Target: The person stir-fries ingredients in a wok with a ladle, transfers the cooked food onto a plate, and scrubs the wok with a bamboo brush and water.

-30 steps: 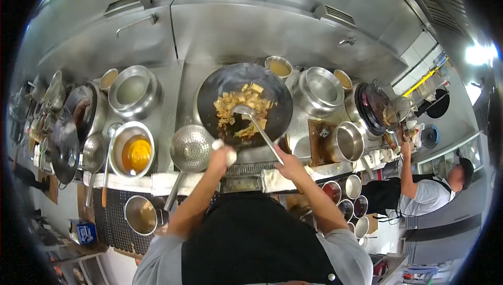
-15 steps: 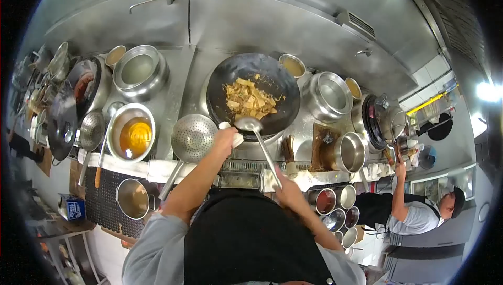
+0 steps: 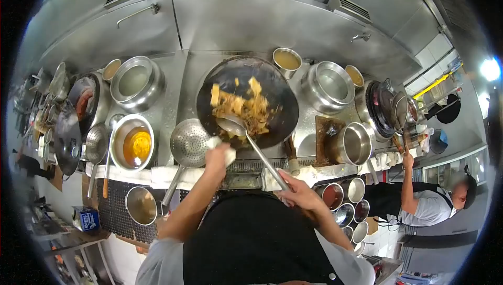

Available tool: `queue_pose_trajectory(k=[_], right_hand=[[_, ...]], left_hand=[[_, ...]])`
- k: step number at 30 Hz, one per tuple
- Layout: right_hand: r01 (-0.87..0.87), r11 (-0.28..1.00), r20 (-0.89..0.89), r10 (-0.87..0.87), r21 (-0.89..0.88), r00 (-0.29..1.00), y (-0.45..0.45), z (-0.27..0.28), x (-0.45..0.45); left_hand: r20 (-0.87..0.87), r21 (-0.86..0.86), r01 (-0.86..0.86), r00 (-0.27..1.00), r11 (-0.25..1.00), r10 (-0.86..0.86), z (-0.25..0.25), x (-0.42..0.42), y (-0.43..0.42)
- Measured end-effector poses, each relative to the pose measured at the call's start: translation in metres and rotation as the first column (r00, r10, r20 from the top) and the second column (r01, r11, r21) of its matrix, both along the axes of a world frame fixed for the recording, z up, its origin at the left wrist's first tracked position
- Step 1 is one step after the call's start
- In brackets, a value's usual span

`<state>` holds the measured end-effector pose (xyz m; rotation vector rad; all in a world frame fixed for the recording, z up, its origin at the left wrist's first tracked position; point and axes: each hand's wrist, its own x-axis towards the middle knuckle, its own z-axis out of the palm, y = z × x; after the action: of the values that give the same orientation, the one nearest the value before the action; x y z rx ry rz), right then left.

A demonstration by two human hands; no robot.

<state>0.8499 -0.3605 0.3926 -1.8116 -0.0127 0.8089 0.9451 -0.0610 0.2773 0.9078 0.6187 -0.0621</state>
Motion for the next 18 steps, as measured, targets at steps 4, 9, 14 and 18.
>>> queue_pose_trajectory(k=[4,9,14,18], right_hand=[[-0.037,0.953,0.429,0.169,-0.300,0.887,-0.014,-0.059,0.037],[0.159,0.876,0.521,0.118,-0.455,0.845,0.007,-0.054,0.062],[0.253,0.934,0.589,-0.061,-0.250,0.806,0.022,-0.086,-0.029],[0.037,0.882,0.422,0.188,-0.471,0.887,0.025,-0.028,-0.043]], left_hand=[[0.054,-0.024,0.140,0.989,0.990,-0.139,-0.042,0.030,-0.003],[0.089,0.109,0.131,0.986,0.985,-0.141,-0.073,-0.054,0.019],[0.012,0.046,0.071,0.997,0.996,-0.072,-0.014,-0.040,0.014],[-0.004,-0.039,0.109,0.994,0.993,-0.109,0.001,0.015,0.006]])
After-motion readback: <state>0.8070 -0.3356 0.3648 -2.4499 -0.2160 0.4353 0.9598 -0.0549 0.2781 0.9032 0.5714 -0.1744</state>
